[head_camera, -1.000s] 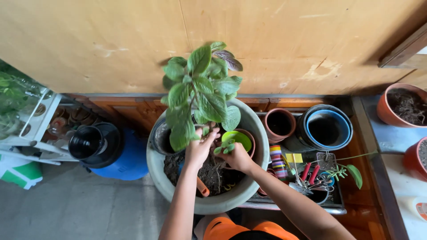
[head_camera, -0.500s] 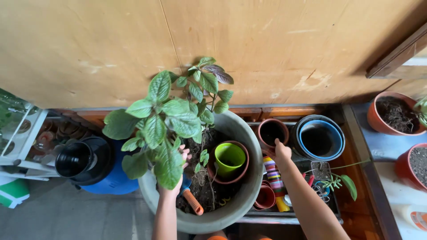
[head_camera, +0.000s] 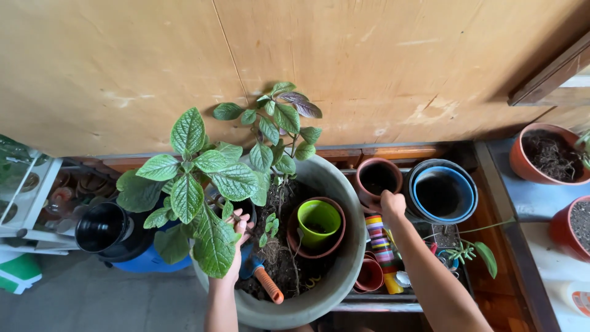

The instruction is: Repotting multiple small plants into a larger container using a hand trowel and then inspecting them at a sink.

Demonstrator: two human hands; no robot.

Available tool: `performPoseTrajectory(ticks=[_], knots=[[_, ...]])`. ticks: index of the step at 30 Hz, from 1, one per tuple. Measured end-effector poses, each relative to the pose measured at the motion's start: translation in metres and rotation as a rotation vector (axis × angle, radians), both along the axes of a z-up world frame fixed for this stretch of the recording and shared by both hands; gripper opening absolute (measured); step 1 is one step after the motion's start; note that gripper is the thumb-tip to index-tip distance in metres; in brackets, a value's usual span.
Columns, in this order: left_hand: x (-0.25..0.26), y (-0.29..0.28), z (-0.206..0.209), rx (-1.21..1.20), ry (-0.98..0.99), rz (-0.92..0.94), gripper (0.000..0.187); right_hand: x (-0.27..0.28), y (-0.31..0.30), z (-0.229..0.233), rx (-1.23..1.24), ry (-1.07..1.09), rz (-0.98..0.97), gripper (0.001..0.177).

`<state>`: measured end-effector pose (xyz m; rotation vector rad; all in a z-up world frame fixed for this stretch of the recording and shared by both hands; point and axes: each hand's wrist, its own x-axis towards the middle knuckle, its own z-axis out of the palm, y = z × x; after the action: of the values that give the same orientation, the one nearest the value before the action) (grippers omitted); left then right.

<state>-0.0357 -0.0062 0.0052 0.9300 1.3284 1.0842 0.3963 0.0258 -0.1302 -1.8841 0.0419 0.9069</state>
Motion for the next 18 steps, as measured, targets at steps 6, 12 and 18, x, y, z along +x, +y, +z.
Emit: performPoseTrajectory(ticks=[6,12,18], knots=[[-0.002,0.014,0.018,0.037,-0.022,-0.009,0.041,0.011,0.0,0.063,0.201,0.068,0.147,0.022],[-0.003,0.037,0.113,0.074,0.055,-0.063,0.041,0.007,-0.02,0.157,0.166,-0.108,0.506,0.023],[0.001,0.084,0.133,0.087,0.016,-0.053,0.035,-0.049,-0.035,0.18,0.182,-0.035,0.742,0.02]])
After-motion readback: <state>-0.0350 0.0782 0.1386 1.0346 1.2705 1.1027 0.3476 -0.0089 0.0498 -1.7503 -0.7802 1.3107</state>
